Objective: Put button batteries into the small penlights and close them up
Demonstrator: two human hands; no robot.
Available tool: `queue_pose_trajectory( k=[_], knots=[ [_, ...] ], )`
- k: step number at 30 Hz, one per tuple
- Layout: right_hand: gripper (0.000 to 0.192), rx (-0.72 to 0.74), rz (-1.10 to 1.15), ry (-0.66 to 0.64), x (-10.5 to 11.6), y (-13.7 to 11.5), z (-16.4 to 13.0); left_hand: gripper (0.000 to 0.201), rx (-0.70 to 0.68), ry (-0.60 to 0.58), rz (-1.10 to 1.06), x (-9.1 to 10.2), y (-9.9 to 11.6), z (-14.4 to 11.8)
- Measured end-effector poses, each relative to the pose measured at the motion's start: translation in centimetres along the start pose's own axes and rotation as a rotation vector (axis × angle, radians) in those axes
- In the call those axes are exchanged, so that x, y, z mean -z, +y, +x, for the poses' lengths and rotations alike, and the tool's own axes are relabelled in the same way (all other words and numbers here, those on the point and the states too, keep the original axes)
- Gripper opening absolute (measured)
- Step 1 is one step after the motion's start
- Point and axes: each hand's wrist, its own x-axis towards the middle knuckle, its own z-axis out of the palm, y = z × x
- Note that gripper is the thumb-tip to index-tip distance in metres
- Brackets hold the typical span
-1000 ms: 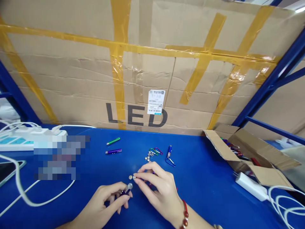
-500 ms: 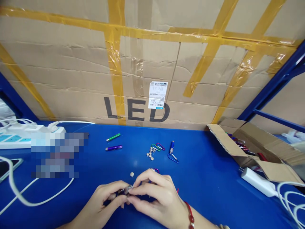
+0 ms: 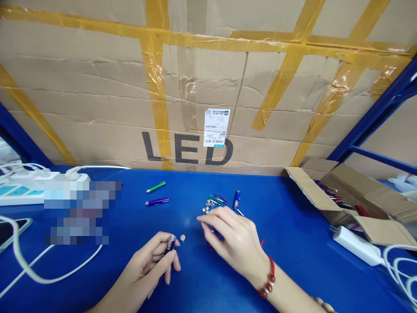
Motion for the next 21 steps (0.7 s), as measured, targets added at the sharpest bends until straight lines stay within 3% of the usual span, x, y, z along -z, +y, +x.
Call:
queue_pose_trajectory(
  k=[5,10,21],
  knots=[
    [0.017,-0.116,-0.177,-0.204,-0.9,2.9,-0.4,0.033,-0.015,-0.029,-0.018,0.1,0.1,0.0],
    [0.015,-0.172,-0.136,-0.389,-1.5,4.1,-1.0,0.028,-0.028,-0.005,-0.029,0.2,0.6,-0.2],
    [0.018,-0.264,-0.179,-0.418,-2.1,4.5,-0.8,0.031,-0.068,0.095,-0.030,0.3,0.6,-0.6]
  ],
)
